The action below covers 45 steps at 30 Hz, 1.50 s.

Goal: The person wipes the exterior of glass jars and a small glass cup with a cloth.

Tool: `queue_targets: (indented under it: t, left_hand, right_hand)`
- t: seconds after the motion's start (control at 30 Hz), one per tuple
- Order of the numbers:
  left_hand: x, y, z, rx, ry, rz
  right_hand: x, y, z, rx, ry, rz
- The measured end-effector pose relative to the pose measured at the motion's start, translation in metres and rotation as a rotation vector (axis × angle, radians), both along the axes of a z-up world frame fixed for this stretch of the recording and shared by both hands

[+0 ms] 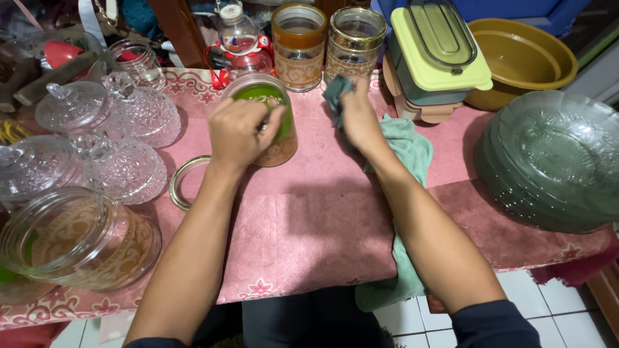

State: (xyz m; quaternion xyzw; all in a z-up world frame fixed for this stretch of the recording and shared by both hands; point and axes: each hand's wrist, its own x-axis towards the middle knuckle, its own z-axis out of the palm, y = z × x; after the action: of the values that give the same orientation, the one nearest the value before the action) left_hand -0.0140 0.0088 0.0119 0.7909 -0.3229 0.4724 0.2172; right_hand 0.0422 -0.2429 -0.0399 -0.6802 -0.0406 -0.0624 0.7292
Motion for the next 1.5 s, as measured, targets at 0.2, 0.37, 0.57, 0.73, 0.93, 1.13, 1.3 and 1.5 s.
queue_targets:
  t: [0.2,0.37,0.57,0.73,0.93,1.13,1.3,1.5]
  left_hand:
    - [0.000,0.009,0.003,0.129,0.104,-0.039]
    - [-0.005,0.011,0.008,0.143,0.167,-0.013]
    - [-0.009,-0.002,0.018,0.129,0.199,0.003]
    - [-0.008,-0.017,0.022,0.173,0.250,0.116]
    - [-0.003,-0.025,0.014,0.172,0.356,0.222]
    - [-0.004,-0.027,0.007,0.023,0.248,0.139]
    - [-0.022,-0.021,0.025,0.030,0.248,0.022]
    - [-0.036,0.023,0.046,0.032,0.494,0.405]
  right_hand:
    - [-0.005,-0.012,-0.010,-0.860,-0.545,-0.214]
    - [-0.017,-0.011,0.008,-0.967,-0.444,-0.139]
    - [-0.056,-0.043,0.077,-1.405,-0.035,-0.148]
    - [-0.072,-0.063,0.079,-1.597,0.131,-0.047]
    - [-0.069,-0.068,0.093,-1.330,-0.135,-0.053]
    - [-0.069,-0.051,0.121,-1.080,-0.302,-0.090]
    - [-0.062,-0.041,0.116,-1.463,-0.071,0.140]
    - [-0.060,-0.026,0.110,-1.363,-0.177,0.202]
